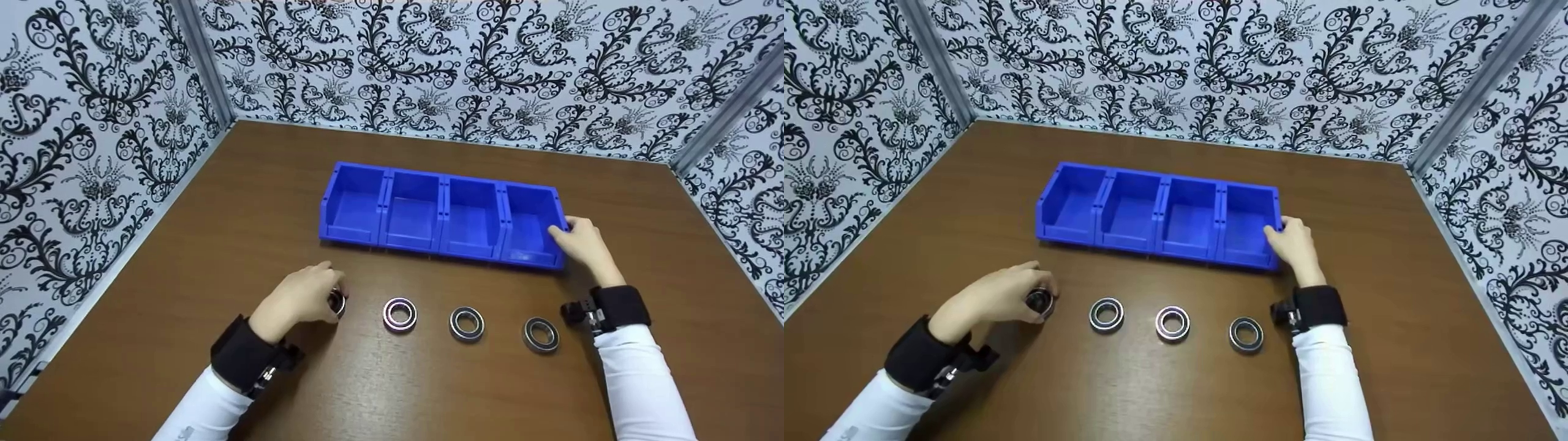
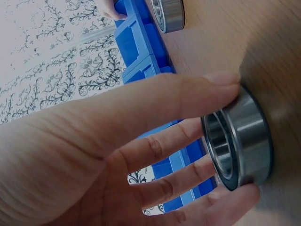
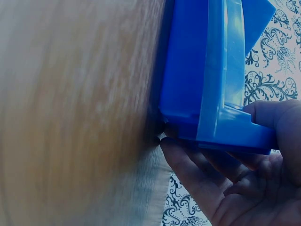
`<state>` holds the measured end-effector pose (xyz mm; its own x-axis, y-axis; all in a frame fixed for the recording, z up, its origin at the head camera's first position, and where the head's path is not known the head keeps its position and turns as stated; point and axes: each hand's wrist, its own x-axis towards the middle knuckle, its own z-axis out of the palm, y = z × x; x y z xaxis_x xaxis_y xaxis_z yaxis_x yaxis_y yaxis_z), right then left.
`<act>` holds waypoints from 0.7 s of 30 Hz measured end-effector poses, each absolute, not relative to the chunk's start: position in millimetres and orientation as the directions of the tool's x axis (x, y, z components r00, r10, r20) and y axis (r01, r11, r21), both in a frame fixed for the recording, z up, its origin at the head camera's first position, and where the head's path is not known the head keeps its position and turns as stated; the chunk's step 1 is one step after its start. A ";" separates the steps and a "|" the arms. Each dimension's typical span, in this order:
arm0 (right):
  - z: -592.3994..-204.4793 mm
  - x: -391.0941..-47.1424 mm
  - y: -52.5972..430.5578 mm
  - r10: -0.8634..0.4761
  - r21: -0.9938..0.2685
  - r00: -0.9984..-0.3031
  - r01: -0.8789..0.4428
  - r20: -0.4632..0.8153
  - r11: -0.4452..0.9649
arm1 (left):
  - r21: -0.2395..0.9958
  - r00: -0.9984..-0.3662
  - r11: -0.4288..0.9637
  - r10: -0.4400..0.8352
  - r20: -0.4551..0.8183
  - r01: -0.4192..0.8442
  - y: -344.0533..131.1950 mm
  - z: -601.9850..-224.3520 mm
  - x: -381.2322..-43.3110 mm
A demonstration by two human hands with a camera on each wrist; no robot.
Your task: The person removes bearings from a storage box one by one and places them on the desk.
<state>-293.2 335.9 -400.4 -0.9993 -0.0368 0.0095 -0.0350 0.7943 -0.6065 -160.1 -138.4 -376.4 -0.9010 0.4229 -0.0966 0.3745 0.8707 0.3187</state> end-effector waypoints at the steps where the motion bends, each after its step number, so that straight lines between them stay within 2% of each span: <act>1: -400.6 -293.3 335.8 -0.037 -0.606 -0.999 -0.033 0.007 0.795 | 0.321 -0.902 0.872 0.420 -0.099 0.371 -138.4 -376.8 -160.3; 21: -397.8 -291.7 333.8 -0.047 -0.610 -0.999 -0.039 0.003 0.791 | 0.316 -0.902 0.868 0.426 -0.077 0.383 -139.9 -376.2 -157.9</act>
<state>-291.7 333.8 -397.8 -0.9989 -0.0469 0.0032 -0.0391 0.7914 -0.6101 -157.9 -139.9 -376.2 -0.9016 0.4257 -0.0767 0.3830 0.8682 0.3155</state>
